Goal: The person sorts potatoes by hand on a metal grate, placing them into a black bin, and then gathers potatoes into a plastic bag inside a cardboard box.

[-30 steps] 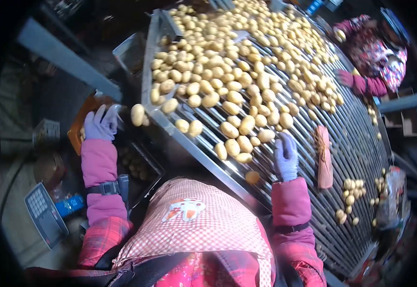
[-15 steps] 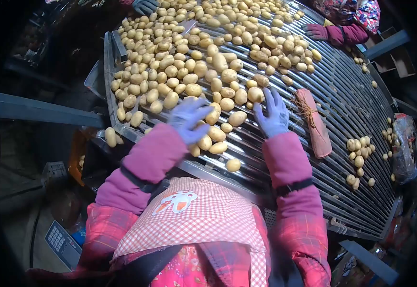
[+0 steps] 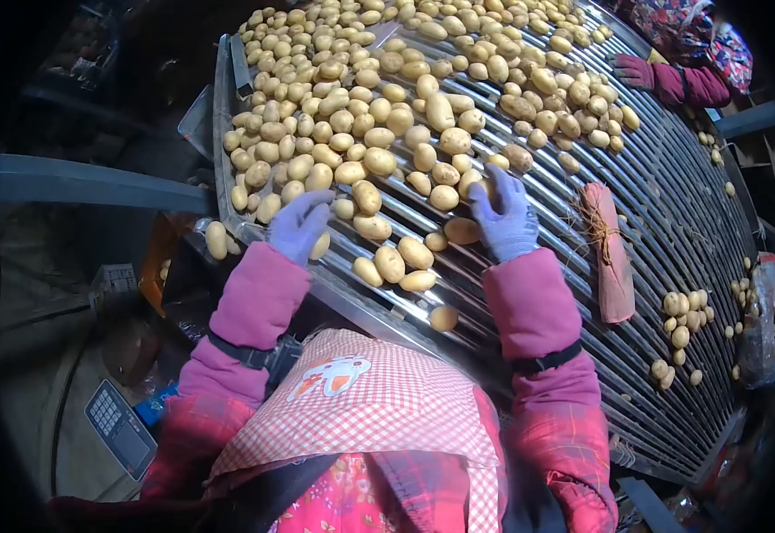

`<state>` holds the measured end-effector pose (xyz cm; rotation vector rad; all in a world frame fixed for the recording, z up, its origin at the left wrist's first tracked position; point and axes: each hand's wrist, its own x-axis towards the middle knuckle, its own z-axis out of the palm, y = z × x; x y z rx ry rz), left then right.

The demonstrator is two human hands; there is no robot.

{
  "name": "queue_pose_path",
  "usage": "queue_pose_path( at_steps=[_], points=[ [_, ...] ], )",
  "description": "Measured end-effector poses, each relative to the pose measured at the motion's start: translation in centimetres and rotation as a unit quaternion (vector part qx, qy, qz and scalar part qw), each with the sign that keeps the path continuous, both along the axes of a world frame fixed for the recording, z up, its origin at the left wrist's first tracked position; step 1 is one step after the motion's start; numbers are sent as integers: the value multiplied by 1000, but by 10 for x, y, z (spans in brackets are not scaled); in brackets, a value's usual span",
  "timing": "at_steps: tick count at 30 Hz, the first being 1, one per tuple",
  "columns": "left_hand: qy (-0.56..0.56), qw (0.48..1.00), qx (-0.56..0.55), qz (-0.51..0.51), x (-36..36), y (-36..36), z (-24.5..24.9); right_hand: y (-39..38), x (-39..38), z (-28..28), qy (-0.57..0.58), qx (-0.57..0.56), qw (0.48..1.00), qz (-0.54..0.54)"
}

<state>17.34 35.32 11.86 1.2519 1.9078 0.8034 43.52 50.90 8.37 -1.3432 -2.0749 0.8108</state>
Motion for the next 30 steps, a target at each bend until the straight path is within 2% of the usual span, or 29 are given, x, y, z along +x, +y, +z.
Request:
queue_pose_path(
  at_steps=[1,2,3,4,6,7,8,9,10,12,14,16,17,18,20,21,22,23,24,25,27,28,30],
  points=[
    [-276,956,23,92,6,-2,-2,-8,-14,4,68,-14,997,39],
    [-529,830,47,172,13,-1,-3,-16,-28,10,136,-24,987,78],
    [-613,773,19,162,20,4,-5,-31,-45,40,120,-56,980,147],
    [-631,732,-63,250,29,12,21,-42,-55,67,102,-88,967,215],
    [-666,730,-51,142,13,-9,-13,-7,-70,51,140,52,950,273],
    [-666,731,-46,143,8,-12,-16,20,-73,38,85,59,974,200],
    [-693,697,-52,177,2,-15,-18,37,-77,52,27,87,987,130],
    [-719,660,-59,210,-2,-17,-18,65,-82,40,-47,150,984,85],
    [-718,660,-51,214,-1,-18,-17,104,-77,-4,-154,259,948,101],
    [-714,662,-30,226,3,-15,-16,118,-92,7,-279,79,955,60],
    [-720,655,-17,229,-2,-12,-22,112,-107,7,-341,26,938,65],
    [-751,638,-16,170,-3,-13,-26,109,-107,5,-320,22,942,94],
    [-725,668,-6,165,0,-10,-22,105,-104,8,-321,10,939,126],
    [-727,666,-8,166,-1,-9,-26,103,-102,11,-321,1,934,157],
    [-735,673,59,61,-4,-9,-38,103,-99,14,-347,-16,923,168],
    [-685,723,71,57,-3,-9,-32,99,-101,17,-358,-22,919,166],
    [-763,619,-7,184,0,-5,-20,92,-103,21,-368,-31,915,163],
    [-746,632,-16,210,0,-4,-20,81,-106,31,-339,-10,931,137],
    [-728,644,-25,235,1,-3,-20,76,-109,48,-368,-24,919,140],
    [-714,650,-28,259,2,0,-15,76,-109,46,-351,-41,925,139],
    [-724,645,-20,245,2,1,-18,79,-111,49,-362,-72,919,138],
    [-734,639,-10,229,1,0,-19,71,-114,54,-410,-16,901,140],
    [-752,621,-5,218,-1,-1,-24,65,-108,45,-366,34,914,170]
  ],
)
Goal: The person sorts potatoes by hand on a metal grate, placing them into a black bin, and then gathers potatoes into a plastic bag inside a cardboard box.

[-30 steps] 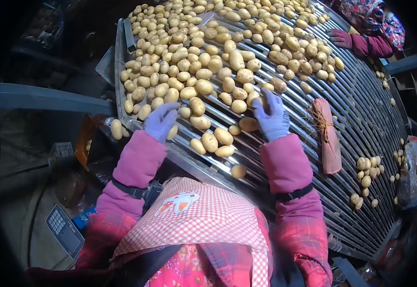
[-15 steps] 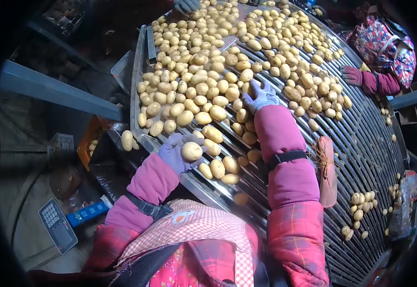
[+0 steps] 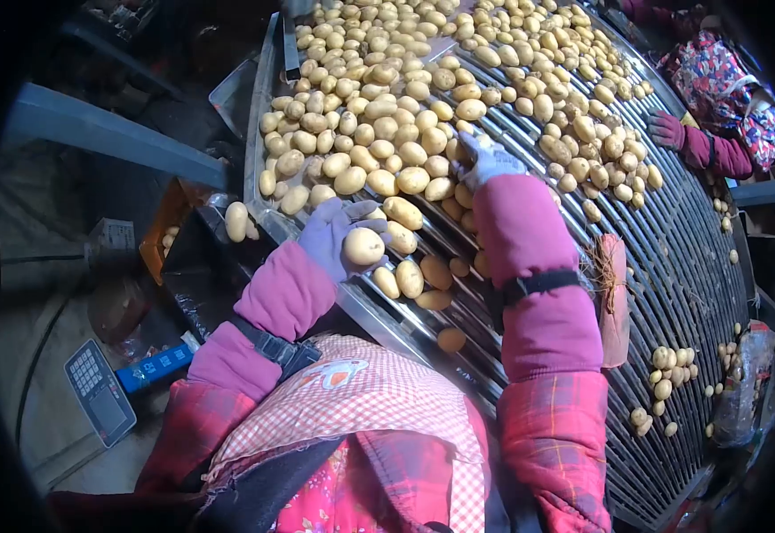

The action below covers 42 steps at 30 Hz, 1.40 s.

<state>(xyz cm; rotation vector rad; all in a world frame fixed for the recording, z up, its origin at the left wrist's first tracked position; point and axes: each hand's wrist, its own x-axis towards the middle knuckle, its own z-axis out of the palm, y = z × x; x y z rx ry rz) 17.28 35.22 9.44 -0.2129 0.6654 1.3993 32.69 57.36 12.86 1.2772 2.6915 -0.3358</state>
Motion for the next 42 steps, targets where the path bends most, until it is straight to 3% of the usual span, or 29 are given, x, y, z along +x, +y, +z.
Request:
queue_pose_path(
  at_steps=[3,4,7,9,12,13,15,17,18,20,22,23,24,26,28,29,32,34,36,40,42],
  points=[
    [39,999,-18,-5,3,0,0,-18,-2,11,-22,-48,999,-6],
    [39,999,-17,-4,4,1,3,-20,5,5,34,-88,996,-6],
    [64,997,-47,-26,5,3,5,-15,-2,-6,40,-105,993,-38],
    [54,997,-34,-39,3,4,-2,-24,-17,10,-10,-86,993,-79],
    [65,997,-23,-33,5,4,5,-21,-34,-14,-34,-52,995,-79],
    [63,997,-27,-31,6,2,6,-28,-31,-22,36,14,996,-81],
    [68,997,-29,-25,5,1,11,-21,-21,-24,161,-117,972,-127],
    [67,997,-14,-18,4,2,15,-3,-15,-47,351,-245,896,-123],
    [65,998,-1,-16,5,2,14,2,-12,-61,348,-245,897,-121],
    [49,999,20,-5,10,1,10,-37,-18,-12,375,-361,849,-91],
    [30,997,66,14,10,0,8,-71,-14,31,335,-408,849,-2],
    [20,996,89,24,9,-1,9,-72,-10,5,417,-442,794,-16],
    [11,993,114,36,7,-1,9,-70,-1,-14,418,-441,794,-15],
    [14,994,102,44,0,-3,10,-73,15,-28,406,-215,887,45],
    [13,996,68,50,0,-8,7,-94,29,-24,297,-86,933,183],
    [15,994,97,56,-1,-7,1,-101,29,-33,280,-36,926,251],
    [-50,992,89,74,-1,-11,5,-116,16,-23,251,30,930,265],
    [-42,992,85,87,-3,-11,8,-111,4,-24,221,27,936,271],
    [-34,991,83,101,-6,-12,12,-115,-8,-10,38,-40,972,229],
    [-100,977,121,145,-16,-22,15,-123,-12,-8,-17,-46,977,209],
    [-34,981,158,104,-21,-24,14,-131,-12,-11,-24,-32,977,211]
  ],
)
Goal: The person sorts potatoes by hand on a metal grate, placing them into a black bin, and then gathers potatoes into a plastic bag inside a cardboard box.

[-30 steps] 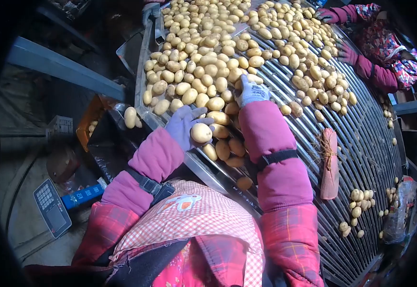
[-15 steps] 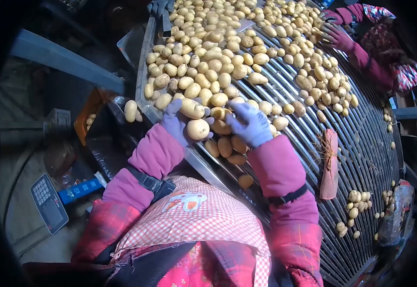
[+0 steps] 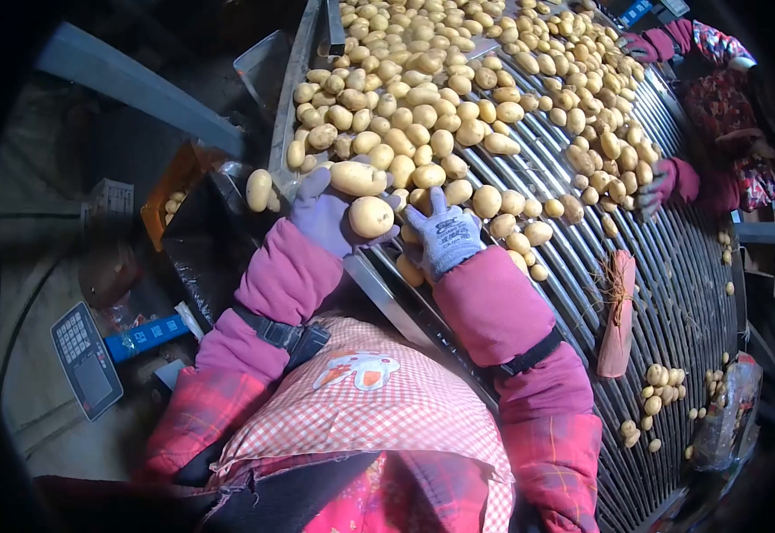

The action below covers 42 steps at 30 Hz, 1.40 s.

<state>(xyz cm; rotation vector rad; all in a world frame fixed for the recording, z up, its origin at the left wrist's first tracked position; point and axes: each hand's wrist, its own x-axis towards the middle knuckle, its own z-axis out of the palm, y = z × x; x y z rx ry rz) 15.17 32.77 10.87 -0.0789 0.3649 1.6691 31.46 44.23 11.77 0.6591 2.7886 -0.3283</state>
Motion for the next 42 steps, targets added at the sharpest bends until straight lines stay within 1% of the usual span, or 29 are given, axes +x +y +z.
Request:
queue_pose_path(
  at_steps=[2,4,7,10,11,12,14,15,16,18,19,20,21,22,23,25,26,27,28,29,30,31,32,33,34,35,38,39,42],
  points=[
    [18,1000,-18,15,1,-2,9,-6,-2,3,-12,21,999,-29],
    [138,987,-68,42,2,-4,15,-7,4,-8,20,15,999,-40],
    [54,996,-45,47,-8,-19,16,-3,6,-15,160,-14,984,-71],
    [21,996,-7,86,-15,-31,14,12,13,-18,223,-122,963,-87],
    [1,995,-10,97,-16,-37,19,22,12,-20,246,-212,944,-67],
    [0,995,-10,103,-17,-45,26,19,10,-26,230,-460,818,-257],
    [31,988,-42,143,-13,-52,34,25,10,-9,285,-627,684,-240],
    [-21,995,3,94,-17,-59,24,19,11,-4,291,-717,579,-257],
    [-17,999,36,25,-17,-72,31,22,8,-21,309,-591,722,-182],
    [38,998,40,14,-16,-75,17,-14,-13,17,292,-405,859,-110],
    [214,974,41,64,-14,-77,16,-19,-19,13,339,-510,787,-74],
    [384,916,38,111,-11,-77,15,-22,-29,6,335,-515,786,-67],
    [62,989,34,128,-9,-79,12,-25,-39,-2,379,-606,694,-87],
    [-54,990,123,42,-18,-90,8,-28,-46,-8,414,-684,591,-109],
    [-67,989,132,0,-25,-100,4,-28,-47,-9,365,-428,820,-106],
    [-83,986,142,-36,-29,-112,5,-38,-54,4,337,-425,835,-90],
    [-27,996,84,-34,-30,-118,12,-44,-59,10,316,-420,847,-78],
    [30,999,23,-32,-30,-124,16,-47,-63,-3,330,-511,787,-102],
    [29,999,21,-25,-30,-130,16,-56,-69,-5,277,-720,616,-161],
    [60,998,-3,-10,-30,-137,16,-61,-71,-1,258,-469,843,-49],
    [92,995,-27,6,-30,-144,16,-67,-75,6,211,-157,962,72],
    [124,991,-52,24,-30,-151,16,-68,-83,0,201,-506,834,-89],
    [125,990,-57,35,-32,-160,18,-73,-89,-2,196,-511,833,-80],
    [142,986,-67,50,-33,-169,20,-80,-95,-3,230,-567,788,-66],
    [160,982,-79,64,-35,-179,22,-88,-101,-1,261,-620,738,-53],
    [160,980,-85,78,-36,-189,22,-92,-107,14,173,-745,638,-91],
    [131,978,-71,146,-41,-226,21,-107,-125,25,83,-797,596,-40],
    [138,975,-71,160,-45,-241,22,-117,-131,17,68,-844,531,-25],
    [137,965,-56,217,-50,-272,18,-146,-154,20,28,-857,514,-20]
  ],
)
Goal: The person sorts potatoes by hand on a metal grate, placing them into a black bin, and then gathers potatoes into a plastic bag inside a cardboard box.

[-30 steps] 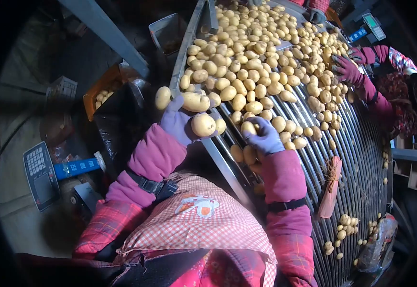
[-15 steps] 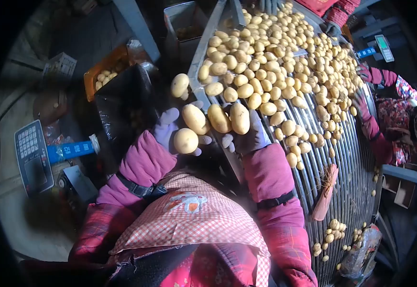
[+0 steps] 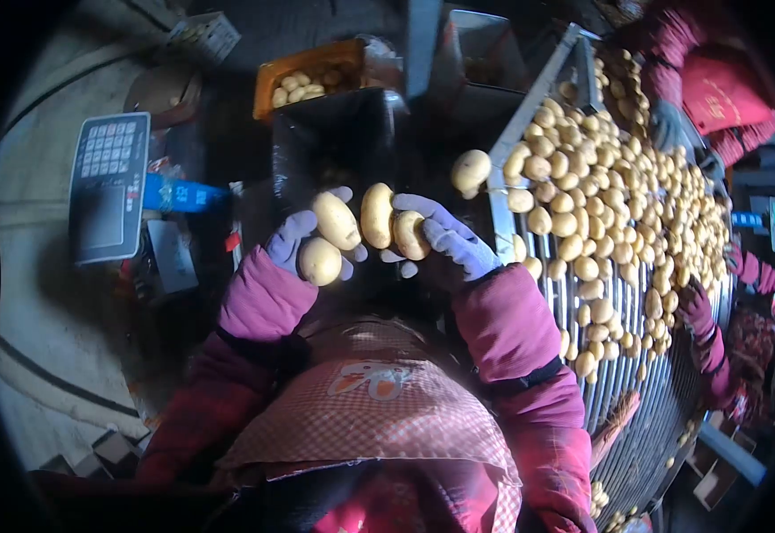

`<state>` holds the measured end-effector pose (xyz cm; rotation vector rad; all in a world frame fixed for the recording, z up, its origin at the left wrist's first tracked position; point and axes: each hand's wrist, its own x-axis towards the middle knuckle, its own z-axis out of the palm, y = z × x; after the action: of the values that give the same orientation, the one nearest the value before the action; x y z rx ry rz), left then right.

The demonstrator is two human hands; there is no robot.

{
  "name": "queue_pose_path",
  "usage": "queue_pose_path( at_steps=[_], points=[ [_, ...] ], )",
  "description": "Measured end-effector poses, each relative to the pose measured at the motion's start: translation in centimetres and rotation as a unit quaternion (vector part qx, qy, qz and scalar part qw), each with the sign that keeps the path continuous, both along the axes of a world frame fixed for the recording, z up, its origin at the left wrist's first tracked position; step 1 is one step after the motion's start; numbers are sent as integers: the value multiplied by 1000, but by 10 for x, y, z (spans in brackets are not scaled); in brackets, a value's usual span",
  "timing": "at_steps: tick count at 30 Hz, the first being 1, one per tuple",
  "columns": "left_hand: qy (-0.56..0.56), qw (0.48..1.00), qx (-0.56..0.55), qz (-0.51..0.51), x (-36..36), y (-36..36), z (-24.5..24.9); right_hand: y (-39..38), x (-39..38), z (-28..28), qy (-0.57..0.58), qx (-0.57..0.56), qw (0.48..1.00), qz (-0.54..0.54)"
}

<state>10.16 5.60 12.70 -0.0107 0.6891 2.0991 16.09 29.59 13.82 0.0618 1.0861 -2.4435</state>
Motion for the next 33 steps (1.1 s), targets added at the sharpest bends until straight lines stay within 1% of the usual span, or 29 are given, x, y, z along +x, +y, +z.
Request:
queue_pose_path(
  at_steps=[1,2,4,6,7,8,10,12,13,14,16,17,18,19,20,21,22,23,24,25,26,27,28,29,30,32,33],
  points=[
    [3,1000,5,26,-2,-9,-2,-11,-6,11,-41,16,999,4],
    [6,999,10,52,-3,-17,-3,-19,-13,8,-40,13,999,15],
    [18,998,6,67,-4,-31,-2,-33,-23,-1,-26,-48,998,29],
    [0,992,10,124,-1,-39,3,-43,-31,-4,-33,-30,998,32],
    [6,992,-18,128,-1,-44,6,-45,-38,-12,-14,-25,997,71],
    [5,991,-19,135,0,-47,8,-47,-43,-21,6,-19,994,109],
    [-5,985,-58,163,2,-51,9,-54,-48,-38,11,-26,993,118],
    [-13,984,-63,164,2,-57,1,-56,-51,-50,14,-30,992,120],
    [-19,984,-67,162,2,-58,-5,-57,-53,-54,58,-18,991,120],
    [-20,984,-67,163,2,-58,-12,-56,-56,-56,102,-6,987,120],
    [-13,979,-31,199,2,-55,-21,-60,-63,-55,97,7,989,115],
    [-12,980,-32,197,-1,-52,-20,-62,-65,-55,93,19,990,109],
    [-26,987,-37,153,-5,-48,-17,-66,-65,-65,28,-8,995,98],
    [-38,992,-43,110,-10,-43,-14,-71,-67,-86,28,30,997,62],
    [-41,993,-23,108,-13,-40,-22,-77,-71,-97,29,66,997,25],
    [-75,989,-42,123,-15,-40,-27,-78,-73,-104,36,63,997,25],
    [-108,983,-59,139,-18,-39,-28,-80,-74,-103,4,75,997,-24],
    [-101,983,-61,140,-17,-39,-35,-82,-73,-103,-30,87,993,-73],
    [-153,975,-4,162,-13,-39,-44,-79,-74,-110,-22,118,987,-102],
    [-204,960,55,182,-9,-39,-49,-76,-72,-112,-4,120,987,-106],
    [-224,961,55,153,-4,-41,-47,-72,-70,-112,13,122,986,-109],
    [-247,948,26,201,3,-39,-53,-65,-69,-109,42,135,988,-61],
    [-269,931,-3,248,8,-33,-66,-67,-65,-114,45,168,984,-39],
    [-209,949,76,225,7,-23,-79,-75,-56,-115,75,260,961,-57],
    [-189,953,94,218,9,-26,-99,-81,-47,-114,104,350,928,-77],
    [-52,964,109,237,2,-18,-110,-79,-37,-103,79,401,913,2],
    [188,961,-87,183,-6,-40,-145,-80,-29,-104,112,429,896,-8]
  ],
)
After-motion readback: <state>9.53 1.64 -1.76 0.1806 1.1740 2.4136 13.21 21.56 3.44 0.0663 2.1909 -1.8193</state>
